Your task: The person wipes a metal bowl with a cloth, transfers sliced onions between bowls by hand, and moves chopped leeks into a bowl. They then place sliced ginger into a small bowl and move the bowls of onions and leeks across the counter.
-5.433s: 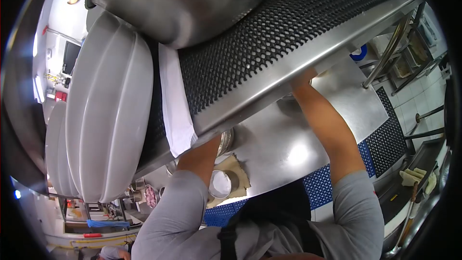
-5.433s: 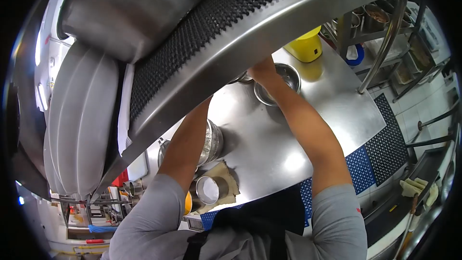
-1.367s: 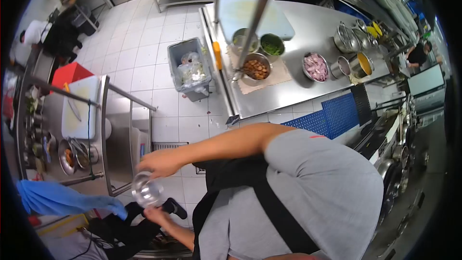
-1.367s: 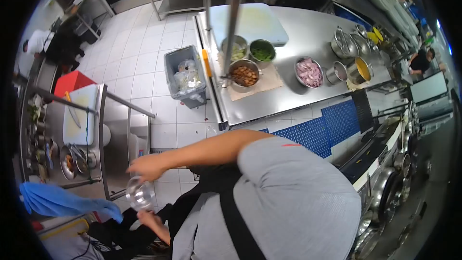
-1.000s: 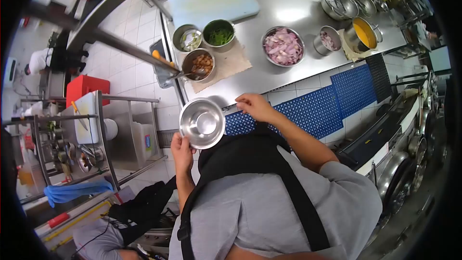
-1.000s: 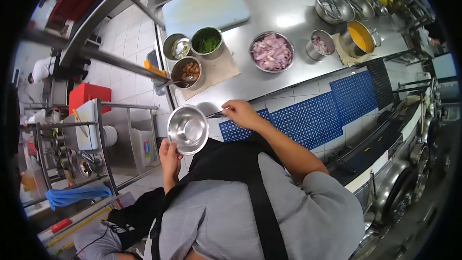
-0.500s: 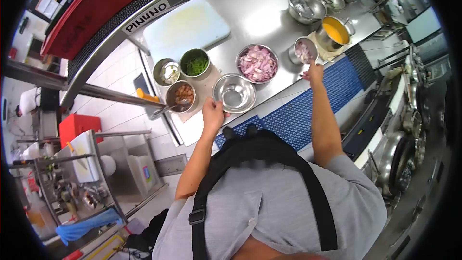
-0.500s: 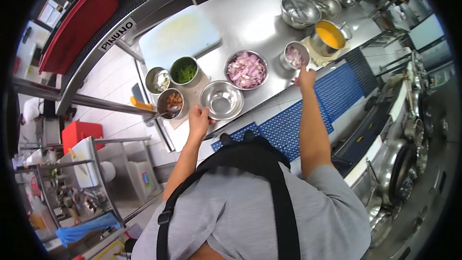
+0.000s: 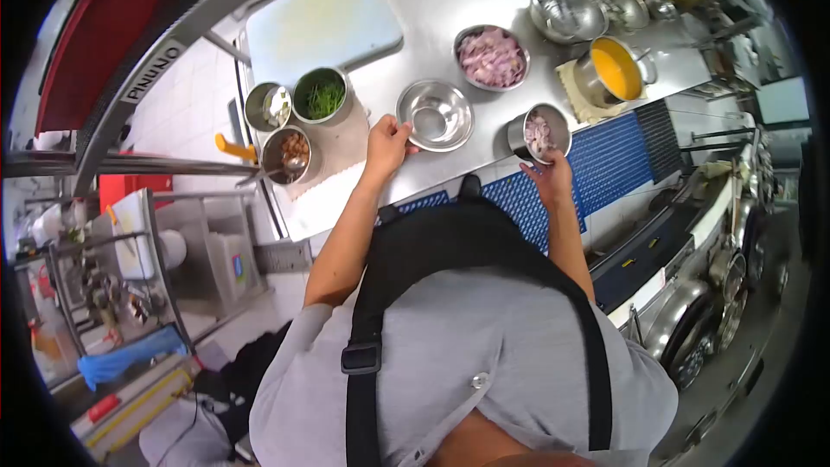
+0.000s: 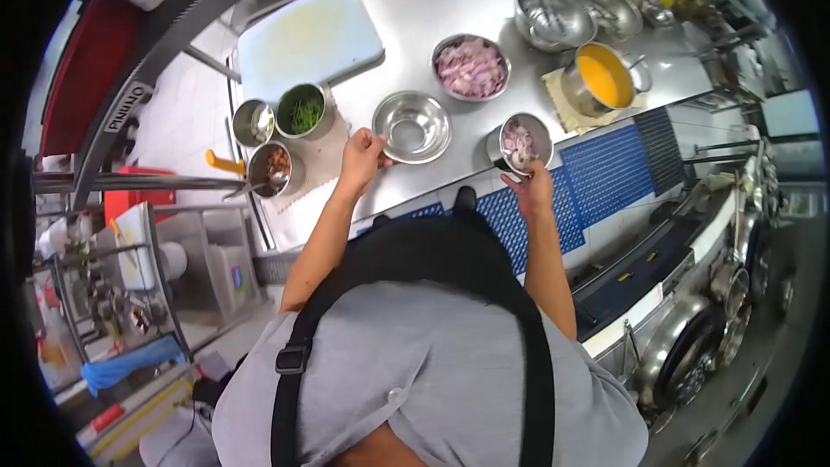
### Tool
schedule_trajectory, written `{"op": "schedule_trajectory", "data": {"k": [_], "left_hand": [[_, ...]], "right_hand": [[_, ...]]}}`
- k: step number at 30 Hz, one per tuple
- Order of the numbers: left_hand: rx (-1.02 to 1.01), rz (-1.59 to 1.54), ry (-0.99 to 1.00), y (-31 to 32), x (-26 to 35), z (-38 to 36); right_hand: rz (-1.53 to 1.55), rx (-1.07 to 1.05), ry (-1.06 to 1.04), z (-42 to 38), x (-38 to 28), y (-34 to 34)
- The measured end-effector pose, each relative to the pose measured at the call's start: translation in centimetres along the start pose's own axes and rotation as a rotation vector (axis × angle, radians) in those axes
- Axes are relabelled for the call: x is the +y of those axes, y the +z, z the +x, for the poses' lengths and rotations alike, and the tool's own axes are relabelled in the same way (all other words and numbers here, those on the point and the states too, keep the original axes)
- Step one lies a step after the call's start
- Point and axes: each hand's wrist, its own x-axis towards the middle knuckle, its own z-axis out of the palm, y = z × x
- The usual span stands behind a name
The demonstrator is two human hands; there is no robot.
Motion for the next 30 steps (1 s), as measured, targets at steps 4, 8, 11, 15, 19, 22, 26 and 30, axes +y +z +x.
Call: {"op": "schedule_trajectory", "data": {"k": [4, 8, 11, 15, 19, 22, 26, 30], "left_hand": [[0.028, -0.008, -0.089, 0.7, 0.9, -2.0], [0.050, -0.023, -0.142, 0.7, 1.5, -2.2], [0.062, -0.102, -0.153, 1.2, 2.1, -2.1], [0.022, -0.162, -0.115, 0.6, 1.8, -1.3], [-0.033, -0.221, -0.145, -1.0, -0.3, -0.8], [-0.006, -0.341, -0.141, -0.9, -1.1, 0.3], [-0.039, -0.306, -0.128, -1.7, -2.0, 1.4], [-0.061, -0.314, -0.145, -2.1, -1.2, 1.1]], "right_hand": [[0.075, -0.204, -0.019, -2.2, -2.6, 3.4], [-0.470, -0.259, -0.580, -2.1, -5.7, 10.3], [-0.938, -0.307, -1.047, -4.0, -7.0, 16.1], [-1.307, -0.748, -1.207, -2.0, -3.1, 16.9], [-1.253, -0.592, -1.094, -0.8, -3.0, 20.1], [-1.345, -0.653, -0.965, -0.1, -1.9, 21.5], [-1.394, -0.629, -0.996, 2.2, 0.5, 21.0], [-1.272, -0.629, -1.018, 0.5, -2.0, 23.4]]}}
